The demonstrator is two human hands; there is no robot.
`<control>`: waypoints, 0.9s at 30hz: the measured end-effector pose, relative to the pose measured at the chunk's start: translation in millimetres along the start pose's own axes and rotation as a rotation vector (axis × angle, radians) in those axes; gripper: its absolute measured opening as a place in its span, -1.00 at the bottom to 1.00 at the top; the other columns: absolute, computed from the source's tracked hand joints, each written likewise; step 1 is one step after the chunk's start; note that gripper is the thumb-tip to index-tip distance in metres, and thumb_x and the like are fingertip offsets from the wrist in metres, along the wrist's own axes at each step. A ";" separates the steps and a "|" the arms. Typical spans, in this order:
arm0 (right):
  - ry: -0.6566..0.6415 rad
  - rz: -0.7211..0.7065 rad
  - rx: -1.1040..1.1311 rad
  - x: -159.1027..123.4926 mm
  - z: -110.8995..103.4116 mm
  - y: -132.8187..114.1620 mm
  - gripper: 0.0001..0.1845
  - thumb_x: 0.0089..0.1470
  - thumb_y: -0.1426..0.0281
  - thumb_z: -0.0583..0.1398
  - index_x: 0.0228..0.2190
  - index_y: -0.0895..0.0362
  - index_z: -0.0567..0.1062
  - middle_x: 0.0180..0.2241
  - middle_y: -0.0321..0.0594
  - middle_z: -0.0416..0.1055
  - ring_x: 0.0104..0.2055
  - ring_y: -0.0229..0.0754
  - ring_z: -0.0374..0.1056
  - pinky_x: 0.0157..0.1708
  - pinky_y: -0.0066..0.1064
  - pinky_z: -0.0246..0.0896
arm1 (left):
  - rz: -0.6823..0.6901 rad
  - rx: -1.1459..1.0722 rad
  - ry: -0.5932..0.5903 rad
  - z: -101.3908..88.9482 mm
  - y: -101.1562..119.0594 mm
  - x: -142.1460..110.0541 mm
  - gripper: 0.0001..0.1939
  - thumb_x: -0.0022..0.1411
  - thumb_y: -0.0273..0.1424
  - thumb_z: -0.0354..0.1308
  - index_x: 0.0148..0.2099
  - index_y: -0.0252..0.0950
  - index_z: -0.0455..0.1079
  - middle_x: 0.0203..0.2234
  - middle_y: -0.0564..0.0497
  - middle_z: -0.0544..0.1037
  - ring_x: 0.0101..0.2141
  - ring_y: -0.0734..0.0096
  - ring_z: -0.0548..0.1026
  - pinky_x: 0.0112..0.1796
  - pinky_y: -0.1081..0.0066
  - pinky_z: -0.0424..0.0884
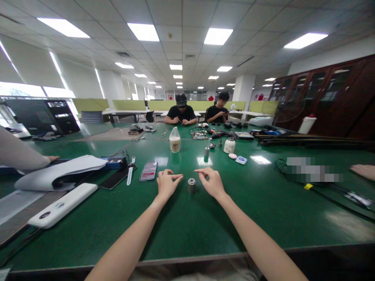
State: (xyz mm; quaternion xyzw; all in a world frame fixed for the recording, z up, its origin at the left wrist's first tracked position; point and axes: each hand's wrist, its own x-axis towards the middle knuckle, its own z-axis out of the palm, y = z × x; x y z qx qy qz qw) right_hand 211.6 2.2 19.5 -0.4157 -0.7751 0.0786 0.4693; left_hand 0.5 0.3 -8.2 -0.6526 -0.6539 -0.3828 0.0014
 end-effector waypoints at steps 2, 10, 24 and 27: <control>-0.005 -0.004 0.000 -0.4 1.1 0.7 -0.73 0.10 0.43 0.11 -0.23 -0.01 0.58 -0.39 -0.30 0.47 -0.44 -0.30 0.31 -0.26 -0.41 0.17 | -0.077 0.071 -0.077 1.8 -5.9 0.2 -0.81 0.12 -0.11 0.19 -0.25 0.06 0.58 -0.17 -0.06 0.42 -0.09 0.04 0.23 -0.09 0.11 0.20; -0.010 0.006 -0.006 -0.6 0.5 0.0 -0.73 0.10 0.44 0.12 -0.23 -0.03 0.58 -0.37 -0.31 0.48 -0.45 -0.30 0.30 -0.26 -0.41 0.19 | 0.084 -0.090 0.065 -5.3 21.0 -9.8 -0.81 0.19 -0.18 0.15 -0.21 0.00 0.57 -0.21 -0.03 0.45 -0.11 0.16 0.27 -0.10 0.19 0.22; -0.053 0.017 -0.006 -1.6 2.1 0.3 -0.75 0.11 0.40 0.14 -0.21 -0.04 0.58 -0.36 -0.30 0.47 -0.44 -0.30 0.32 -0.26 -0.40 0.19 | 0.300 -0.111 0.107 -6.9 39.7 -22.6 -0.80 0.21 -0.23 0.14 -0.13 -0.05 0.52 -0.16 -0.02 0.42 -0.07 0.20 0.28 -0.04 0.18 0.22; -0.097 0.007 -0.003 -2.9 3.9 -0.3 -0.78 0.08 0.32 0.19 -0.21 -0.04 0.58 -0.36 -0.30 0.45 -0.43 -0.31 0.32 -0.24 -0.38 0.17 | 0.251 -0.114 0.191 -8.7 41.9 -22.9 -0.71 0.26 -0.26 0.07 0.01 -0.09 0.43 -0.12 -0.05 0.39 -0.07 0.20 0.28 -0.04 0.19 0.24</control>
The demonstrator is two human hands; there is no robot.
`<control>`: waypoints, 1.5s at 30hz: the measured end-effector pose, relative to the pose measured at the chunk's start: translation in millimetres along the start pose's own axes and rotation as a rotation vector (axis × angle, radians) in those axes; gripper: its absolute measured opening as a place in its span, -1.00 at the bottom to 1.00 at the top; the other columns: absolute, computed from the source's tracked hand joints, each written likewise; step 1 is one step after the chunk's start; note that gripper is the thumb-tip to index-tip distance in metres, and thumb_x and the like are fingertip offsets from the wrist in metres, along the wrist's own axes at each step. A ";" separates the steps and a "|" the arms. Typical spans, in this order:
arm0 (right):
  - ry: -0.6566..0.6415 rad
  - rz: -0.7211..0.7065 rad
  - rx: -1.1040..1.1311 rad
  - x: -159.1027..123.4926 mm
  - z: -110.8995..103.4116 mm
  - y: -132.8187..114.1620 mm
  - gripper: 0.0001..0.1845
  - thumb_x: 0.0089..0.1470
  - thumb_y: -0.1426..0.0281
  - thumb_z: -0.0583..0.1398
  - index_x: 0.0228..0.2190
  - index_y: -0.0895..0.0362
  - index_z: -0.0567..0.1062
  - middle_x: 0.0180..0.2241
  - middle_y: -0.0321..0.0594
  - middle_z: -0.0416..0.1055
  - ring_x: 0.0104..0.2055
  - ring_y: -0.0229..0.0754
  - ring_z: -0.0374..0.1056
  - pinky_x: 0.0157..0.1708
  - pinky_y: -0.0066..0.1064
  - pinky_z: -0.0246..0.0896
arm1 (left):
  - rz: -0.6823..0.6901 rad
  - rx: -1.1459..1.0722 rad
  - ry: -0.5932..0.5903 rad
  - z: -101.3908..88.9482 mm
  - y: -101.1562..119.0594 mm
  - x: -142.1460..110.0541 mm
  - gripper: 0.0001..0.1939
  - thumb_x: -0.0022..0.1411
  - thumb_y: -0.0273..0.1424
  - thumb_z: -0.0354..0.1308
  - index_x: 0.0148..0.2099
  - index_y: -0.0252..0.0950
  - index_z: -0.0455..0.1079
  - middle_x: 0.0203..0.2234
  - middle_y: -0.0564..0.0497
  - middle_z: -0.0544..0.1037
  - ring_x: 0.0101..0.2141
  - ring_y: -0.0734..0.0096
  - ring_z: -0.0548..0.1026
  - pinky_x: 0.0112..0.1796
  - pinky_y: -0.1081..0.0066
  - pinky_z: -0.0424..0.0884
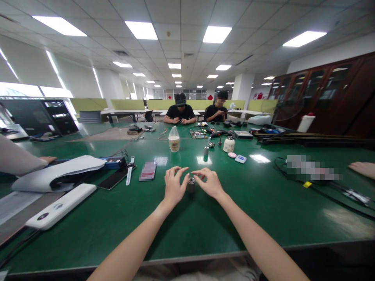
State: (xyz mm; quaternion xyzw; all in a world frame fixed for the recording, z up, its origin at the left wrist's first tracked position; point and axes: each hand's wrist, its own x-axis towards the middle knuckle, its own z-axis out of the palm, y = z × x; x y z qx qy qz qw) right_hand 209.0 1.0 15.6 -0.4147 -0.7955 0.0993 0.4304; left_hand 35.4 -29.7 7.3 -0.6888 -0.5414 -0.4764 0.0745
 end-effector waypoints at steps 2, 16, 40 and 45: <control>-0.024 -0.012 -0.027 -1.2 1.8 -1.0 -0.82 0.06 0.26 0.22 -0.27 -0.06 0.59 -0.35 -0.30 0.44 -0.40 -0.30 0.33 -0.21 -0.36 0.13 | -0.032 0.003 0.033 -1.0 -0.1 0.9 -0.72 0.29 -0.29 0.02 0.00 -0.13 0.42 -0.15 -0.05 0.40 -0.09 0.21 0.29 -0.04 0.19 0.24; 0.100 0.210 -0.179 6.5 9.5 35.8 -0.79 0.09 0.14 0.18 -0.29 -0.16 0.60 -0.26 -0.23 0.42 -0.13 -0.10 0.25 -0.09 -0.20 0.02 | -0.058 -0.046 0.020 -4.5 -1.8 1.0 -0.75 0.22 -0.49 -0.03 -0.36 -0.20 0.46 -0.28 -0.02 0.43 -0.12 0.21 0.29 -0.05 0.18 0.22; 0.046 -0.020 0.162 5.5 16.1 24.1 -0.78 0.13 0.23 0.18 -0.24 -0.01 0.59 -0.28 -0.23 0.44 -0.18 -0.19 0.32 -0.09 -0.31 0.17 | -0.035 0.018 0.010 1.8 -7.6 -0.3 -0.72 0.16 -0.50 0.00 -0.50 -0.23 0.47 -0.36 -0.01 0.53 -0.19 0.20 0.30 -0.14 0.18 0.26; -0.026 -0.103 0.144 2.3 16.5 12.6 -0.79 0.15 0.25 0.17 -0.25 -0.04 0.59 -0.30 -0.24 0.42 -0.18 -0.19 0.30 -0.09 -0.31 0.16 | -0.031 0.037 0.001 2.7 -7.7 0.0 -0.68 0.14 -0.54 -0.02 -0.58 -0.23 0.43 -0.45 -0.01 0.52 -0.24 0.21 0.32 -0.18 0.20 0.28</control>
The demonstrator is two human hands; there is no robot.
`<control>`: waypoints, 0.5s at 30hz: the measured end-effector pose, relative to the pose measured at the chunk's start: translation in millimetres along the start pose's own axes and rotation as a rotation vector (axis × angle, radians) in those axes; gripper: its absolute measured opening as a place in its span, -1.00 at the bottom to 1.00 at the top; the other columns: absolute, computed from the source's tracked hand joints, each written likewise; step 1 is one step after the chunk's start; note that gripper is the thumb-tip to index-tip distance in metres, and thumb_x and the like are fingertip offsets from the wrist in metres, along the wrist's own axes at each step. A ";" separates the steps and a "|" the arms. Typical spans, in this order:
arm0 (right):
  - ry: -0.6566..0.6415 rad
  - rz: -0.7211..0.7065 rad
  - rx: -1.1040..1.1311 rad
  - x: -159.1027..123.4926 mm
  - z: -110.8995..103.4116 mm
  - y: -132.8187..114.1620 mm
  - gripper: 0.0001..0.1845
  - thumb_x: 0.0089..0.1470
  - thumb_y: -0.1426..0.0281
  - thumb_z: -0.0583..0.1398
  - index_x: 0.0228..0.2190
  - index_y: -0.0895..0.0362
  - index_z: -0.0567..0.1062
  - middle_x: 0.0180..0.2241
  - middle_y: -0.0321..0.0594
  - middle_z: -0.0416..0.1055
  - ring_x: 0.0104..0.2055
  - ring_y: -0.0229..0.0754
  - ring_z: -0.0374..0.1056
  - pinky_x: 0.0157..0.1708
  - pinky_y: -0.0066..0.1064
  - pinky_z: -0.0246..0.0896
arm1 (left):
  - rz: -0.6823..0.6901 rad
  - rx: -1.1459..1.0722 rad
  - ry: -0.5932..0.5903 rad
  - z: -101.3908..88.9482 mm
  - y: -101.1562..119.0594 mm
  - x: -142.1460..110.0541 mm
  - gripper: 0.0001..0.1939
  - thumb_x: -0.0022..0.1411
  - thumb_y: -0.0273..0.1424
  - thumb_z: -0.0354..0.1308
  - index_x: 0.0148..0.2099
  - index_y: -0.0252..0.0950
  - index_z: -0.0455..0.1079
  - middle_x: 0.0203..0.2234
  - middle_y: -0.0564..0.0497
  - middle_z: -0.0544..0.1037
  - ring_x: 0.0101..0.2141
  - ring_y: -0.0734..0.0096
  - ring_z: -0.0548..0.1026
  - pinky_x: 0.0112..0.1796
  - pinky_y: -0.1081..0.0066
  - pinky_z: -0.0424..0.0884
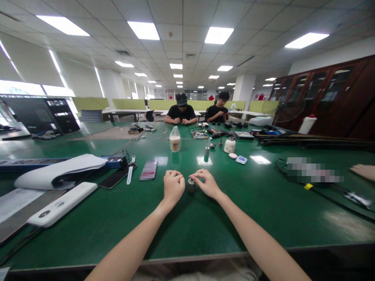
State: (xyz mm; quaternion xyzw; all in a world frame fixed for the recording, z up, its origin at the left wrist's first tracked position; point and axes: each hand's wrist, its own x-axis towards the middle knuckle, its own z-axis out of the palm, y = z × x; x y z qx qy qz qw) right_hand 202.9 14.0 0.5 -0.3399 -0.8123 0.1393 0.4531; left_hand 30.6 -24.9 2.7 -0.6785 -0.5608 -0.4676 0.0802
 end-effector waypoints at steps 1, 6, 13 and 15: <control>-0.005 -0.007 -0.008 -0.2 -0.1 0.0 -0.79 0.15 0.24 0.16 -0.24 -0.04 0.59 -0.30 -0.24 0.42 -0.18 -0.20 0.30 -0.09 -0.30 0.16 | 0.001 -0.001 -0.005 0.2 -0.1 0.0 -0.68 0.14 -0.54 -0.02 -0.59 -0.23 0.42 -0.47 -0.01 0.52 -0.25 0.22 0.32 -0.19 0.21 0.29; -0.041 -0.014 -0.088 -1.4 -1.9 -0.5 -0.78 0.16 0.23 0.15 -0.24 -0.07 0.59 -0.29 -0.23 0.43 -0.18 -0.19 0.30 -0.11 -0.30 0.15 | 0.003 -0.025 -0.032 -0.2 0.2 0.0 -0.68 0.15 -0.55 -0.02 -0.60 -0.23 0.38 -0.48 0.00 0.51 -0.27 0.23 0.32 -0.19 0.23 0.29; 0.016 0.019 -0.116 -1.9 -5.9 -2.6 -0.74 0.21 0.28 0.10 -0.13 -0.09 0.53 -0.26 -0.25 0.44 -0.14 -0.19 0.31 -0.10 -0.29 0.11 | 0.029 -0.119 -0.072 -3.6 5.3 -0.8 -0.84 0.21 -0.36 0.10 -0.24 -0.15 0.51 -0.29 0.02 0.53 -0.16 0.25 0.33 -0.09 0.22 0.26; 0.035 0.036 -0.106 -1.6 -6.0 -1.1 -0.74 0.21 0.29 0.09 -0.13 -0.08 0.53 -0.27 -0.25 0.45 -0.14 -0.19 0.31 -0.10 -0.30 0.12 | 0.054 -0.125 -0.086 -2.8 5.9 -1.7 -0.83 0.20 -0.28 0.14 -0.19 -0.11 0.53 -0.23 0.01 0.51 -0.13 0.24 0.32 -0.07 0.21 0.25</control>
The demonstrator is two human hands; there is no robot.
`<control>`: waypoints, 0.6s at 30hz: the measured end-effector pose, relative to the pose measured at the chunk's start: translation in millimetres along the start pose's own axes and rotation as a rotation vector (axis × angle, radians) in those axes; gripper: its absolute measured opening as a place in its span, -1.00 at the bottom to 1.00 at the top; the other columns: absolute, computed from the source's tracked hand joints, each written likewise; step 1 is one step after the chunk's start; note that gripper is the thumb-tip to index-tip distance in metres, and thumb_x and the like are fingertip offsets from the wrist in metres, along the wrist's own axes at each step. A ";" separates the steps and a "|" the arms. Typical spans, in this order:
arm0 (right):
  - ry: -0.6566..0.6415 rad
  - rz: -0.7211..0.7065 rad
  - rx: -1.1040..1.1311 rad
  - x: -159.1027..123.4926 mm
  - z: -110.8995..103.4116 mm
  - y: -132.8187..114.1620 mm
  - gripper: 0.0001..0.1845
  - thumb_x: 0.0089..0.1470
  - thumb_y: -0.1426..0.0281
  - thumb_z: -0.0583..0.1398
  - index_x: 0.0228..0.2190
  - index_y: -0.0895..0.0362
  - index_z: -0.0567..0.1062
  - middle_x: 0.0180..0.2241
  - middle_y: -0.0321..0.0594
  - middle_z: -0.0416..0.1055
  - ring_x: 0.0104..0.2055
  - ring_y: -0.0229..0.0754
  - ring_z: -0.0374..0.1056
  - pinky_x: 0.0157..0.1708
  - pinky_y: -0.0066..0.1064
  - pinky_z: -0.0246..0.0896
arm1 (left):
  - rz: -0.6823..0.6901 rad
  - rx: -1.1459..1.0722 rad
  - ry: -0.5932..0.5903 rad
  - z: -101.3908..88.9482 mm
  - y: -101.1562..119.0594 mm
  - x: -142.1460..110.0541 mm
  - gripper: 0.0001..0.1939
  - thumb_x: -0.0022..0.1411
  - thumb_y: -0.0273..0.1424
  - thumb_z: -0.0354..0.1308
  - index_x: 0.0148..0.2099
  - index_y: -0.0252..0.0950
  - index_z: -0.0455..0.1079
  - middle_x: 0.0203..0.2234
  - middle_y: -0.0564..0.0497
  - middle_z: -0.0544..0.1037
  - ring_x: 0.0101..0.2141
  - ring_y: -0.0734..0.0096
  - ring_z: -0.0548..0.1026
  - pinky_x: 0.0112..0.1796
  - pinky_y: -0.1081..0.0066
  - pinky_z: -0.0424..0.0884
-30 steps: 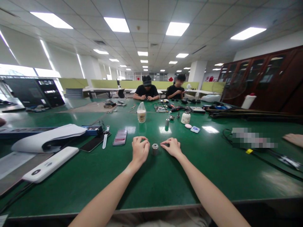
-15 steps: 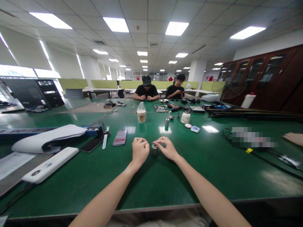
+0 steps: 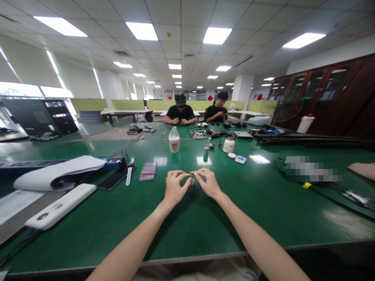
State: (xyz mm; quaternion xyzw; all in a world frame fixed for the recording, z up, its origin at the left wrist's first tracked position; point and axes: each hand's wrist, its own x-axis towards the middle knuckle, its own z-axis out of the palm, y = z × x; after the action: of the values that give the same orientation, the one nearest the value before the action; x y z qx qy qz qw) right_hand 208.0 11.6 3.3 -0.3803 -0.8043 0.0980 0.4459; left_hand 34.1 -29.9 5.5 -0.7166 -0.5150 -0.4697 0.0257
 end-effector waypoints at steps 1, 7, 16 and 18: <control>-0.002 0.004 0.000 0.1 0.4 0.8 -0.74 0.21 0.28 0.09 -0.15 -0.07 0.54 -0.28 -0.24 0.44 -0.15 -0.19 0.31 -0.11 -0.30 0.12 | 0.009 -0.001 -0.008 0.8 -0.2 -0.2 -0.83 0.19 -0.26 0.16 -0.20 -0.10 0.54 -0.21 0.01 0.51 -0.12 0.24 0.32 -0.06 0.20 0.25; -0.047 -0.002 -0.015 0.0 3.7 1.8 -0.76 0.19 0.27 0.11 -0.20 -0.03 0.56 -0.30 -0.24 0.44 -0.17 -0.20 0.33 -0.13 -0.32 0.14 | -0.070 -0.028 -0.030 7.7 -5.0 2.9 -0.87 0.14 -0.26 0.22 -0.29 -0.11 0.57 -0.26 -0.01 0.50 -0.13 0.22 0.32 -0.07 0.17 0.27; -0.006 0.022 -0.007 0.1 1.4 0.1 -0.73 0.23 0.28 0.06 -0.21 -0.02 0.56 -0.30 -0.24 0.46 -0.18 -0.20 0.34 -0.12 -0.32 0.12 | -0.020 -0.039 0.018 -1.2 -1.4 11.4 -0.86 0.19 -0.27 0.18 -0.28 -0.12 0.55 -0.29 0.00 0.51 -0.14 0.24 0.33 -0.07 0.19 0.26; -0.015 0.021 0.002 0.0 1.1 -0.4 -0.72 0.23 0.27 0.06 -0.20 -0.02 0.56 -0.29 -0.24 0.46 -0.17 -0.19 0.35 -0.12 -0.33 0.13 | -0.040 -0.028 0.056 -4.1 -6.0 14.1 -0.85 0.21 -0.26 0.16 -0.27 -0.13 0.55 -0.31 -0.01 0.52 -0.15 0.24 0.34 -0.07 0.20 0.26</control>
State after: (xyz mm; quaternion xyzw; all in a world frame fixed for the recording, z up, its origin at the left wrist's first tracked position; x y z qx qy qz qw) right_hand 207.0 11.6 2.9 -0.3878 -0.8034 0.1062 0.4392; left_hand 27.3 -19.2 14.9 -0.6930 -0.5216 -0.4972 0.0211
